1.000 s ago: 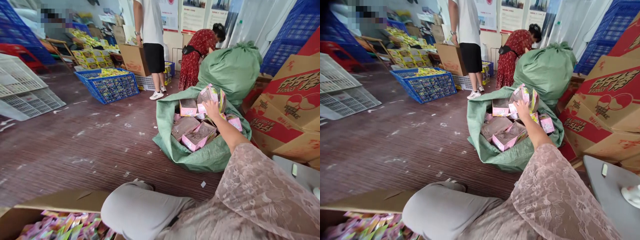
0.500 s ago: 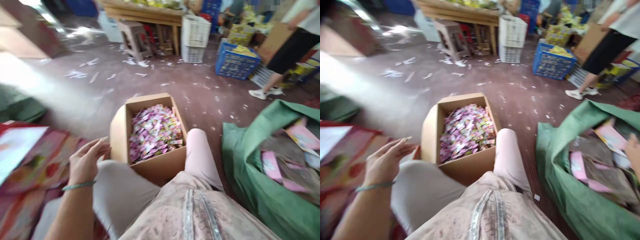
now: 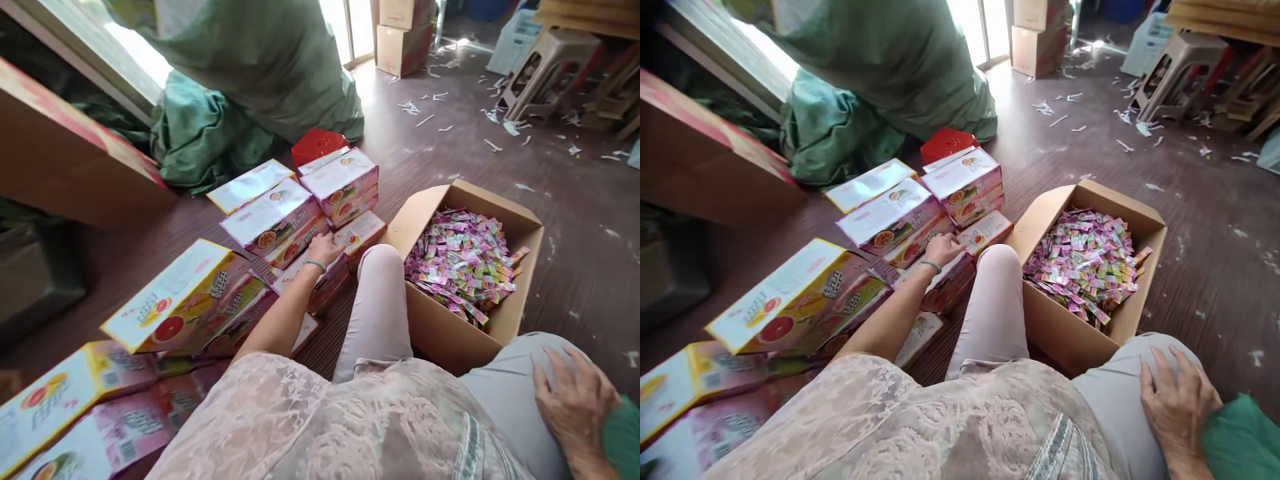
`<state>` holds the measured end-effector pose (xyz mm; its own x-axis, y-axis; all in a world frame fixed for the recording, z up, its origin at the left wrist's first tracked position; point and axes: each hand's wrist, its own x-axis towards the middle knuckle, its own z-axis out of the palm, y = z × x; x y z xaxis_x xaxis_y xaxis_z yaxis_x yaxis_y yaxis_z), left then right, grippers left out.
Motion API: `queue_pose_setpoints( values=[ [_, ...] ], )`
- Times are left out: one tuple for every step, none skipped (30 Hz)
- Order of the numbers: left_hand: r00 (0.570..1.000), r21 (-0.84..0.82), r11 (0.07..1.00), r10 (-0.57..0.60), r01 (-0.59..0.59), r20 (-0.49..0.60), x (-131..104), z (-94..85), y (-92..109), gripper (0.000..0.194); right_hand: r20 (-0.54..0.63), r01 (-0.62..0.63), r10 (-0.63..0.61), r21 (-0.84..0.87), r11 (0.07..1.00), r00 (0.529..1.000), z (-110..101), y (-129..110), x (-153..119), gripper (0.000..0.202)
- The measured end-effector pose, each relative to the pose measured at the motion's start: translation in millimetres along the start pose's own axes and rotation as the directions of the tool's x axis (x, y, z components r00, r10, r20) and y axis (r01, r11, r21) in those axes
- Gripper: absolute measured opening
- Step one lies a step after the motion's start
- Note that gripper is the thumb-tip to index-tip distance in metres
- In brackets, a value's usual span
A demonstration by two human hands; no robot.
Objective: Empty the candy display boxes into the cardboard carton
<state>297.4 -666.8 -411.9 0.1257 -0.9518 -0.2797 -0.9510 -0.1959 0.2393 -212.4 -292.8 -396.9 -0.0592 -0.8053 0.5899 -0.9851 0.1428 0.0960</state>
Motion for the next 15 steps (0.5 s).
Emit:
queue_pose_setpoints(
  values=[
    [1.0,0.042,0.999,-0.01,0.01,0.012,-1.3,5.6,-10.5,0.069,0.001,0.031,-0.031,-0.006,1.0,1.0,9.0,-4.7,4.4,0.043],
    [0.999,0.088,0.996,-0.021,0.018,0.034,-2.4,10.6,-21.8,0.087,0.016,0.036,-0.035,-0.01,0.999,0.999,15.0,-7.7,8.8,0.043],
    [0.997,0.133,0.991,-0.032,0.022,0.072,-3.3,15.2,-33.4,0.106,0.027,0.032,-0.032,-0.011,0.999,0.999,18.3,-9.1,12.7,0.043],
    [0.992,0.17,0.985,-0.043,0.022,0.119,-4.1,19.4,-44.9,0.122,0.035,0.023,-0.023,-0.009,1.0,0.999,19.5,-9.5,16.0,0.042],
    [0.985,0.195,0.981,-0.049,0.016,0.166,-4.9,23.4,-55.5,0.135,0.04,0.009,-0.009,-0.003,1.0,0.999,19.4,-9.1,18.3,0.042],
    [0.978,0.214,0.977,-0.047,0.002,0.204,-6.0,27.0,-64.5,0.142,0.047,-0.004,0.003,0.003,1.0,0.999,18.6,-8.5,19.8,0.042],
    [0.973,0.23,0.973,-0.037,-0.017,0.229,-7.2,30.3,-71.7,0.144,0.053,-0.014,0.014,0.007,1.0,0.998,17.5,-7.9,20.5,0.042],
    [0.971,0.24,0.97,-0.022,-0.037,0.239,-8.7,33.1,-76.7,0.141,0.059,-0.027,0.027,0.009,1.0,0.998,16.7,-7.6,20.5,0.041],
    [0.972,0.242,0.969,-0.007,-0.052,0.236,-10.6,35.2,-79.8,0.136,0.065,-0.041,0.041,0.009,0.999,0.997,16.1,-7.4,20.0,0.039],
    [0.975,0.233,0.971,0.003,-0.056,0.223,-12.7,36.2,-81.3,0.13,0.069,-0.051,0.05,0.01,0.999,0.996,16.0,-7.4,19.2,0.038],
    [0.98,0.213,0.976,0.004,-0.048,0.2,-15.1,35.9,-81.4,0.124,0.075,-0.054,0.053,0.012,0.998,0.996,16.2,-7.2,18.2,0.036],
    [0.986,0.179,0.984,-0.005,-0.025,0.167,-17.7,33.9,-80.7,0.119,0.075,-0.052,0.051,0.016,0.999,0.996,16.6,-6.9,17.3,0.034],
    [0.992,0.126,0.992,-0.022,0.006,0.126,-20.5,30.0,-79.4,0.115,0.072,-0.048,0.046,0.02,0.999,0.996,17.2,-6.4,16.5,0.032],
    [0.996,0.049,0.998,-0.044,0.04,0.081,-23.3,23.8,-77.5,0.111,0.067,-0.041,0.039,0.025,0.999,0.997,17.8,-5.9,16.4,0.03],
    [0.998,-0.058,0.997,-0.058,0.06,0.037,-26.2,15.4,-74.8,0.108,0.057,-0.029,0.028,0.031,0.999,0.998,18.6,-6.0,17.4,0.028]
  ],
)
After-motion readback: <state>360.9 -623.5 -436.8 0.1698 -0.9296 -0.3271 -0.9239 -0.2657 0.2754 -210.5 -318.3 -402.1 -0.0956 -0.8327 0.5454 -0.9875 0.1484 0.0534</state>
